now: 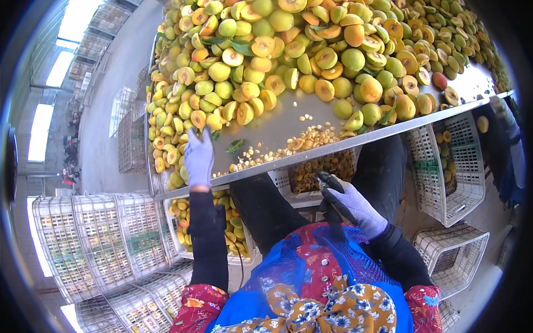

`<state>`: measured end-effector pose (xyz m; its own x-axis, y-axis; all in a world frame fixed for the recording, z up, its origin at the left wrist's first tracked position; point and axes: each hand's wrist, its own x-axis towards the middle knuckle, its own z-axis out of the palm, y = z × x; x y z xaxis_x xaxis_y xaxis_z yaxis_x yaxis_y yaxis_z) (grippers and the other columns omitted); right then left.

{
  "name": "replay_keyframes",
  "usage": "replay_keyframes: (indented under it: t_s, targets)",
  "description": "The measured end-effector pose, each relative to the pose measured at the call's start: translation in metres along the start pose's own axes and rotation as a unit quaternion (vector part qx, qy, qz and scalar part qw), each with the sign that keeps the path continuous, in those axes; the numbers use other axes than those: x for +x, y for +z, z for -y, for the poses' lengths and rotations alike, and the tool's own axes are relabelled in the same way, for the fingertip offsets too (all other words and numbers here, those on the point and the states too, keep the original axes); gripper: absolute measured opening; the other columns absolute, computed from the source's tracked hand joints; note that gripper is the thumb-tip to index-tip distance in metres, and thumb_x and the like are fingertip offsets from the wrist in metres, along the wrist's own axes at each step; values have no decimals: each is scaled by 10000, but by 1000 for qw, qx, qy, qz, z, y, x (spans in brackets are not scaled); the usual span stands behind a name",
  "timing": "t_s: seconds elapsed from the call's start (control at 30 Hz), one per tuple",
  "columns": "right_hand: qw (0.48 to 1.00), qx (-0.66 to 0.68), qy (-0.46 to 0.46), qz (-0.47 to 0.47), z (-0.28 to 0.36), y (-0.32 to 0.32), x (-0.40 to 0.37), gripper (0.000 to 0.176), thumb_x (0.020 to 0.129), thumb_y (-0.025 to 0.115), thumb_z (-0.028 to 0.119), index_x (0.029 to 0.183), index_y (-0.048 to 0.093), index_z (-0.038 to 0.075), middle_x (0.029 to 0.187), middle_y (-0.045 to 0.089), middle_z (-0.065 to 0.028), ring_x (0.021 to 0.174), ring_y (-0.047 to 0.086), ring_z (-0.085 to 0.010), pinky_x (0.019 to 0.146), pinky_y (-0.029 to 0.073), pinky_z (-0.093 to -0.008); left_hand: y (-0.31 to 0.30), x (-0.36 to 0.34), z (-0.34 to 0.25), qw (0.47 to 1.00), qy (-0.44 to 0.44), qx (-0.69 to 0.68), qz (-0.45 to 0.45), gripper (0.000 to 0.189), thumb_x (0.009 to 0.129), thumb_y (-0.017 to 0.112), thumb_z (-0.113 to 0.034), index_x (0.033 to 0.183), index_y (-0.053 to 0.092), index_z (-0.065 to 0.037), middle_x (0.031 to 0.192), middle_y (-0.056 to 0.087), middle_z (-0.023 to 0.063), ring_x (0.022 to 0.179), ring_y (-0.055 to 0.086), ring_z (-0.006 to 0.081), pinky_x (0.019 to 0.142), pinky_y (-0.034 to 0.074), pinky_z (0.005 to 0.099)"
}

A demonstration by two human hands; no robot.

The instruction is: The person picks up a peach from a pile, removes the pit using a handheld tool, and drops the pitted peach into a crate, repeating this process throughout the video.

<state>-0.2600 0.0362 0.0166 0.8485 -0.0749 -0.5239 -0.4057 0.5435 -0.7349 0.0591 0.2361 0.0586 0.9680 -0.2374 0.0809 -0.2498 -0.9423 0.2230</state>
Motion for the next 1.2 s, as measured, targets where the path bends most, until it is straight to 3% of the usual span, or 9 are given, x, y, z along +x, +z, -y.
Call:
replay_keyframes:
  t_s: [0.17, 0.3, 0.5, 0.73, 0.8, 0.97, 1.07, 1.13, 1.2]
  targets:
    - [970, -214, -30, -108, -6, -11, -8, 304, 999, 546, 228, 1199, 540, -1, 768, 605, -44, 694, 579, -100, 599, 469, -319, 68, 49, 4, 983, 61, -172, -15, 434, 919, 551, -281, 1211, 425, 15, 933, 660, 255, 757, 666, 348, 639, 524, 421]
    - [946, -301, -65, -95, 13, 4, -18, 216, 995, 541, 214, 1034, 528, 1, 734, 621, -140, 673, 648, -237, 595, 480, -384, 44, -18, 6, 692, -107, -684, 203, 385, 811, 558, -116, 1181, 472, -51, 909, 631, 145, 616, 604, 210, 471, 484, 272]
    - [844, -465, -260, -61, 37, 47, -11, 270, 960, 554, 199, 1078, 474, -30, 699, 613, -198, 675, 655, -380, 572, 496, -465, 16, -104, -44, 576, -159, -704, 384, 381, 953, 526, -366, 1243, 528, -119, 984, 654, 90, 677, 621, 193, 479, 477, 277]
    - [781, -548, -283, -100, 37, 57, -18, 321, 942, 590, 218, 1028, 485, -72, 645, 606, -159, 561, 641, -329, 472, 480, -429, 3, -155, -84, 621, -118, -670, 390, 520, 1021, 406, -506, 1235, 553, -56, 941, 663, 101, 684, 606, 153, 568, 474, 246]
    - [781, -554, -274, -91, 36, 57, -19, 331, 950, 578, 214, 1023, 485, -95, 628, 595, -162, 543, 632, -321, 454, 470, -413, 9, -168, -90, 765, 60, -586, 261, 392, 1062, 382, -331, 1175, 572, -7, 971, 668, 124, 818, 647, 188, 754, 516, 284]
    - [794, -513, -321, -61, 20, 55, -14, 345, 985, 536, 270, 1005, 513, -74, 599, 563, -141, 456, 575, -292, 451, 464, -392, 12, -181, -99, 831, 76, -528, 156, 358, 1072, 343, -226, 1108, 601, 19, 989, 659, 138, 891, 645, 189, 809, 514, 314]
    - [989, -102, -49, 94, 45, 51, -24, 395, 1020, 477, 377, 943, 545, -4, 600, 506, -40, 415, 463, -148, 406, 395, -295, 16, -188, -107, 825, 88, -544, 128, 384, 1075, 345, -264, 1106, 604, 19, 994, 658, 121, 891, 639, 181, 807, 511, 316]
    - [968, 181, 110, 138, 56, 47, -31, 409, 1031, 444, 440, 922, 549, 60, 579, 453, 18, 387, 371, -43, 360, 294, -193, 21, -187, -108, 819, 93, -551, 128, 388, 1073, 357, -282, 1110, 600, 18, 983, 659, 114, 884, 637, 179, 811, 510, 316]
    - [796, 467, 203, 328, 28, 30, -14, 415, 1028, 437, 456, 959, 543, 60, 559, 412, 31, 366, 346, -38, 342, 283, -185, 24, -187, -109, 756, 71, -621, 195, 416, 1072, 363, -324, 1126, 594, 17, 957, 664, 106, 879, 638, 179, 822, 509, 313]
